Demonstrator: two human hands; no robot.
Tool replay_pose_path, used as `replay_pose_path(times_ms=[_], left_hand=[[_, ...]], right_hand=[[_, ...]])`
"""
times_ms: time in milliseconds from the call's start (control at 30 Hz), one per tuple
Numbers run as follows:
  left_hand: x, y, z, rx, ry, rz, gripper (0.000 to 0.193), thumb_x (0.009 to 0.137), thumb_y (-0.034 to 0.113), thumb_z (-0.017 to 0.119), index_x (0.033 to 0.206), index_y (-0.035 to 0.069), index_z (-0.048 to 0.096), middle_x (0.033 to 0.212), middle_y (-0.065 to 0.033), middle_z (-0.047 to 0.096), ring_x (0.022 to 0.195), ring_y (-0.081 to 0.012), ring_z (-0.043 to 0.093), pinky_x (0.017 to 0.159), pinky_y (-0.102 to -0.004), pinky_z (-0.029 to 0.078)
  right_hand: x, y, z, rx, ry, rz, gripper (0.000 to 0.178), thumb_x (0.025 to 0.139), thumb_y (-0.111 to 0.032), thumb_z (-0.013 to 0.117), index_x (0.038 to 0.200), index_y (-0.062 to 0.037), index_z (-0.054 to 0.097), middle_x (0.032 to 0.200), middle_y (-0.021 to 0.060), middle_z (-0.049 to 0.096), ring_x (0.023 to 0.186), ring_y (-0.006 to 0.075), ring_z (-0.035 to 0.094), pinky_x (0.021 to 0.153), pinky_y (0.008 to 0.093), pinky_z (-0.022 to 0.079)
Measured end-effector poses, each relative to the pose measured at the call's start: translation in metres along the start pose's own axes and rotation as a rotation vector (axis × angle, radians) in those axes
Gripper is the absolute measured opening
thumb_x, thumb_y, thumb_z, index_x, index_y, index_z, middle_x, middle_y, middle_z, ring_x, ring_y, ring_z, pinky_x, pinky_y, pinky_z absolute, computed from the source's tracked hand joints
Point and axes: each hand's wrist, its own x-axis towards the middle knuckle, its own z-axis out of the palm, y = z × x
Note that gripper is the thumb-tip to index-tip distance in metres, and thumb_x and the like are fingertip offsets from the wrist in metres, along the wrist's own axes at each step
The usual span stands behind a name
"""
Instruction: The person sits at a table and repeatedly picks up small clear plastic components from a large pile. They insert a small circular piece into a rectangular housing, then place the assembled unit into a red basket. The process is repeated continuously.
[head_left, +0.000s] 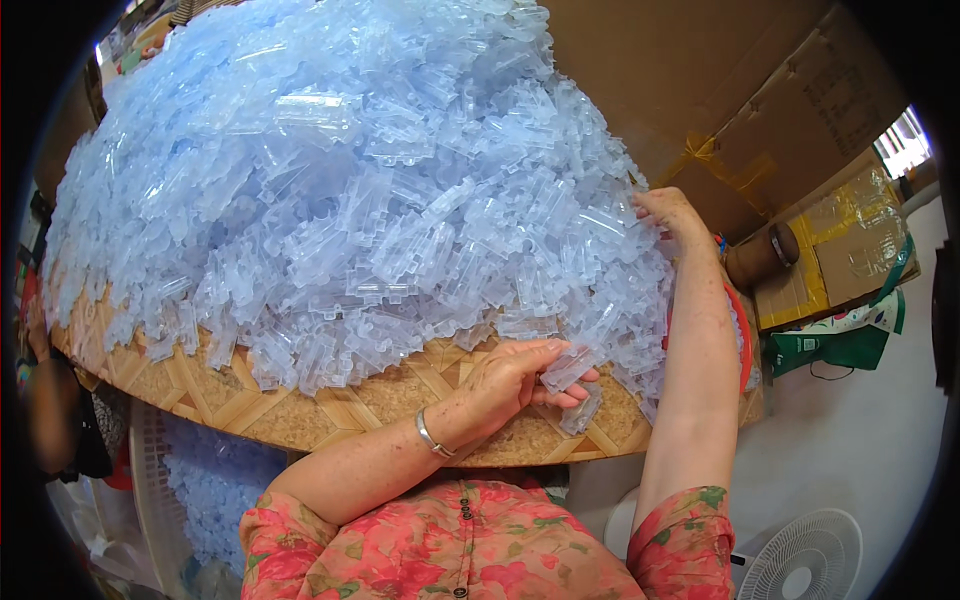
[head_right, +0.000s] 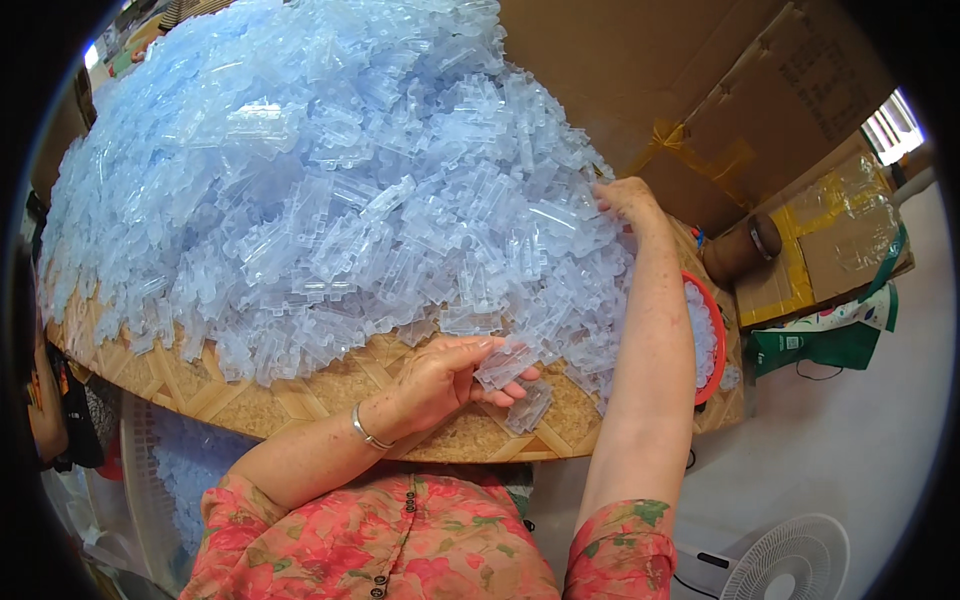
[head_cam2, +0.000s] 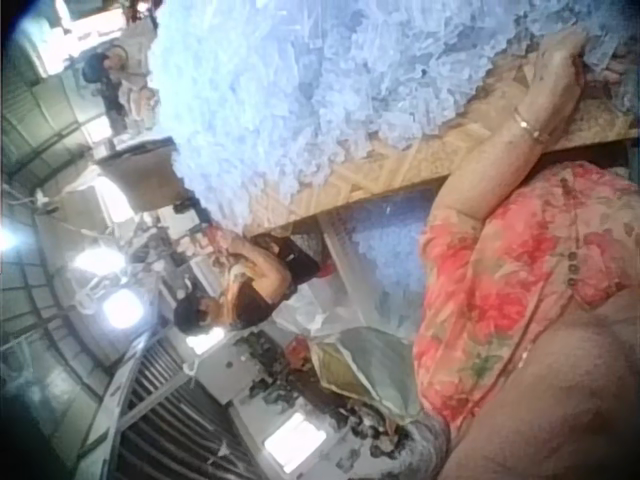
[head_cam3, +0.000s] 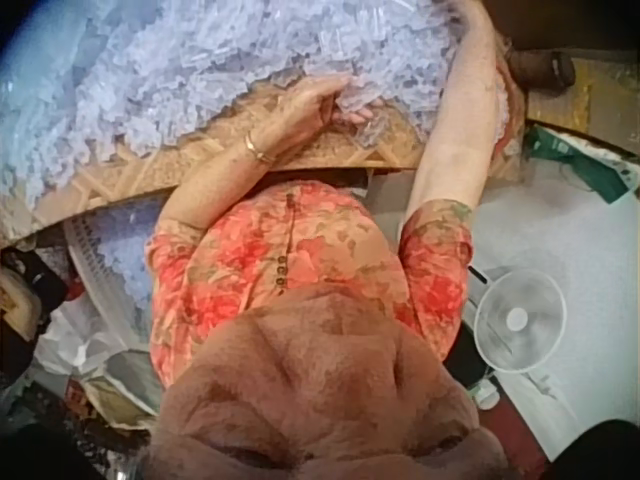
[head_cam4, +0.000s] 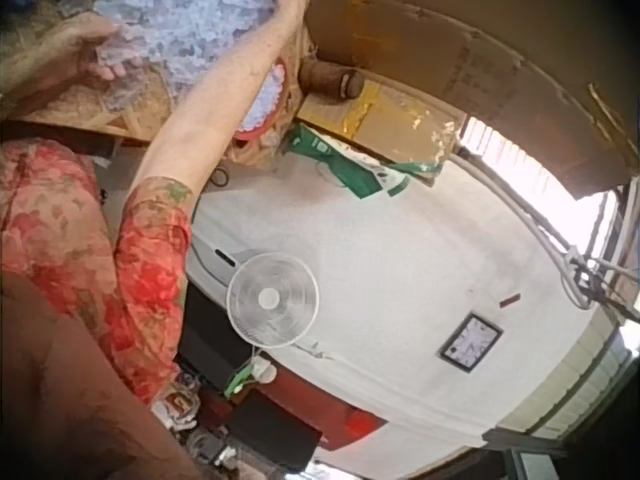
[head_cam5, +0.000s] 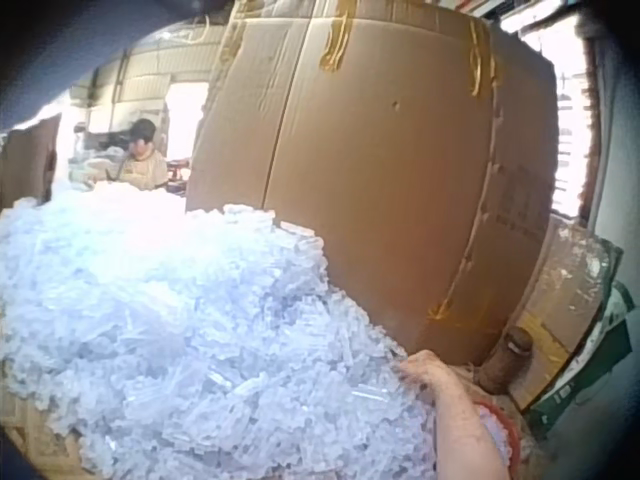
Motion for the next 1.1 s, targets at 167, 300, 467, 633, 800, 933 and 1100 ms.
replay_pose_path(times_ms=[167,300,467,633,800,933,1100], left_hand=[[0.0,0.003,0.004,-0.018,-0.009,0.003,0.045,0.107,0.026,0.044,0.132,-0.01,0.055,0.123,-0.0258,0.066,0.098,-0.0253,0.07,0.087,-0.0358,0.059],[0.001,0.001,0.004,-0.022,-0.025,-0.02,0.045,0.108,0.026,0.044,0.131,-0.01,0.056,0.123,-0.0259,0.066,0.098,-0.0255,0.07,0.086,-0.0356,0.059],[0.0,0.001,0.004,-0.048,-0.019,-0.031,0.044,0.106,0.027,0.049,0.131,-0.008,0.057,0.119,-0.0228,0.068,0.095,-0.0239,0.071,0.085,-0.0342,0.06],[0.001,-0.001,0.0,-0.042,-0.021,-0.013,0.044,0.106,0.027,0.048,0.131,-0.008,0.056,0.119,-0.0233,0.068,0.096,-0.0242,0.071,0.085,-0.0339,0.06],[0.003,0.001,-0.001,-0.025,-0.005,-0.005,0.044,0.106,0.027,0.048,0.131,-0.008,0.056,0.119,-0.0239,0.067,0.097,-0.0248,0.071,0.085,-0.034,0.06],[0.003,0.002,-0.002,-0.034,-0.01,0.031,0.044,0.106,0.027,0.047,0.132,-0.008,0.056,0.12,-0.0237,0.067,0.098,-0.0254,0.071,0.085,-0.0339,0.06],[0.004,0.004,0.0,-0.008,-0.038,0.122,0.047,0.107,0.028,0.045,0.14,-0.006,0.049,0.129,-0.0231,0.063,0.106,-0.0261,0.068,0.091,-0.0357,0.058]], right_hand=[[0.01,0.032,-0.038,0.097,0.194,0.066,0.026,0.088,-0.03,0.066,0.096,-0.0073,0.076,0.093,0.0128,0.073,0.083,0.0186,0.068,0.071,0.0371,0.057],[0.036,0.076,-0.044,-0.32,0.194,0.07,0.032,0.084,-0.026,0.07,0.105,-0.0016,0.074,0.091,0.0178,0.073,0.08,0.0267,0.07,0.067,0.0421,0.054],[0.046,0.082,-0.033,-0.382,0.103,0.033,0.038,0.079,-0.028,0.077,0.1,0.0036,0.069,0.081,0.0167,0.07,0.066,0.0254,0.068,0.057,0.0403,0.054],[0.028,0.057,-0.025,-0.121,0.062,-0.005,0.028,0.08,-0.026,0.076,0.082,0.0006,0.068,0.074,0.0131,0.069,0.063,0.0245,0.069,0.054,0.0396,0.055],[-0.005,0.033,-0.04,0.119,0.11,-0.031,0.019,0.087,-0.02,0.071,0.096,-0.0052,0.064,0.083,0.0069,0.066,0.064,0.0179,0.068,0.053,0.0303,0.055],[-0.087,-0.002,-0.044,0.438,0.063,-0.177,0.017,0.094,-0.021,0.066,0.103,-0.0064,0.063,0.085,0.0042,0.066,0.064,0.0124,0.067,0.053,0.0243,0.052],[-0.172,-0.006,-0.017,0.627,-0.092,-0.349,0.02,0.094,-0.02,0.065,0.108,-0.0051,0.064,0.081,0.0037,0.07,0.061,0.0103,0.066,0.051,0.0219,0.046]])
